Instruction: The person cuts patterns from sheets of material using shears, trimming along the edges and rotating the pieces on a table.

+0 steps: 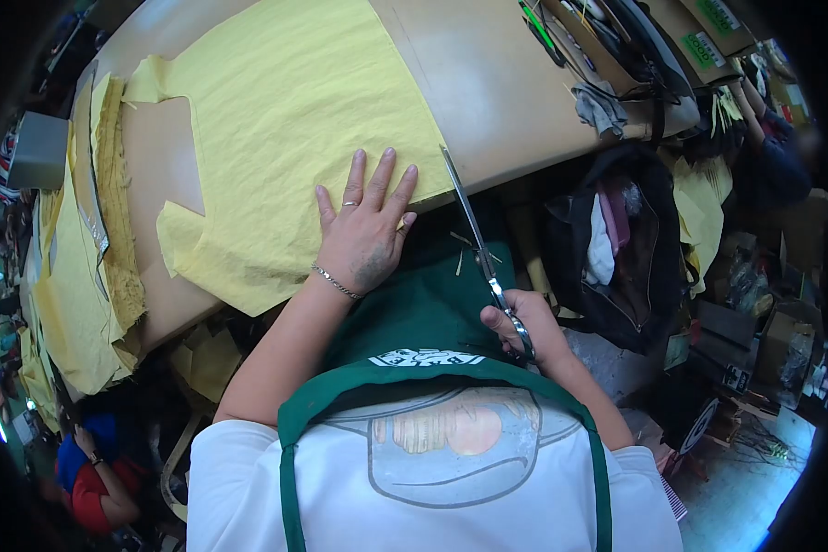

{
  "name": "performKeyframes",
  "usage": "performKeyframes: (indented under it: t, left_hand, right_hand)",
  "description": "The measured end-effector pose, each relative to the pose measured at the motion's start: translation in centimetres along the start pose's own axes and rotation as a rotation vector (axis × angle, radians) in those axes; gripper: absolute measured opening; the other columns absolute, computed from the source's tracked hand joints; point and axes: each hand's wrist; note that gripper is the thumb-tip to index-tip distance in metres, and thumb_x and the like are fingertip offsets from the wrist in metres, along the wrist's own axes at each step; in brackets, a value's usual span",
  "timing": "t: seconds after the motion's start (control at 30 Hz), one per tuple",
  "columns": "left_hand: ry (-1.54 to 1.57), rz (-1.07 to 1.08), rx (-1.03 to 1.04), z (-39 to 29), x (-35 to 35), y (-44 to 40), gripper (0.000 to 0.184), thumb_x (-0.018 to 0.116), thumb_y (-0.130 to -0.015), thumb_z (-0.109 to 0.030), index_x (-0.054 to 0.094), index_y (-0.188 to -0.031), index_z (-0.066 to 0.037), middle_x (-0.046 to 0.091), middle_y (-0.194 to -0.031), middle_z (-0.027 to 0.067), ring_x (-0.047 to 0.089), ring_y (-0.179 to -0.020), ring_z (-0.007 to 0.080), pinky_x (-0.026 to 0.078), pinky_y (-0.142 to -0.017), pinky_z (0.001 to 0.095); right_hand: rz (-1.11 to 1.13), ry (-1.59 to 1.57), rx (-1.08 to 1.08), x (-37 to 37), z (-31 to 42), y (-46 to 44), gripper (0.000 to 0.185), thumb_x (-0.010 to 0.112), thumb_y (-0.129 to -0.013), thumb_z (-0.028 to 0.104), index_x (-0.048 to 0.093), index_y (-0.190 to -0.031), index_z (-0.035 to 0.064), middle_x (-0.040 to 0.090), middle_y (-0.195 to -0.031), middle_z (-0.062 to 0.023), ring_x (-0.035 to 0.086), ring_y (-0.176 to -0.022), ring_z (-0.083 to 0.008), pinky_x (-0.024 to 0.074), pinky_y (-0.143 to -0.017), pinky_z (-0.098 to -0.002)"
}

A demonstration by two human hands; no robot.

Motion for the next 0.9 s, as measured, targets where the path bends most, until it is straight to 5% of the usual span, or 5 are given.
performKeyframes:
  t: [0.3, 0.9]
  left_hand:
    - [0.044, 0.056, 0.035, -1.0, -0.7, 1.0, 0.048, 0.041, -0.087, -0.025, 0.027, -0.133, -0.022, 0.014, -0.142, 0.0049, 0.008, -0.131, 0.032, 0.015, -0.092, 0.0665]
    - [0.045, 0.036, 0.071, -1.2, -0.2, 1.8, 0.048, 0.042, -0.087, -0.025, 0.027, -0.133, -0.022, 0.015, -0.142, 0.0053, 0.008, -0.131, 0.0319, 0.015, -0.091, 0.0671]
  right_hand:
    - [0.117, 0.007, -0.1, -0.8, 0.2, -2.1, 0.073, 0.048, -0.062, 0.075, 0.05, -0.072, 0.0034, 0.048, -0.056, -0.0025, 0.052, -0.052, -0.0105, 0.0428, -0.048, -0.0244]
    - [-0.013, 0.059, -0.008, 0.1, 0.3, -0.4, 0.065, 0.054, -0.064, 0.069, 0.049, -0.064, 0.0045, 0.048, -0.051, -0.0014, 0.049, -0.041, -0.0082, 0.0401, -0.041, -0.0218]
Point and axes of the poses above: each hand's wrist, its own y-axis away from the middle knuckle, its own x-axis out of the palm, z = x × y
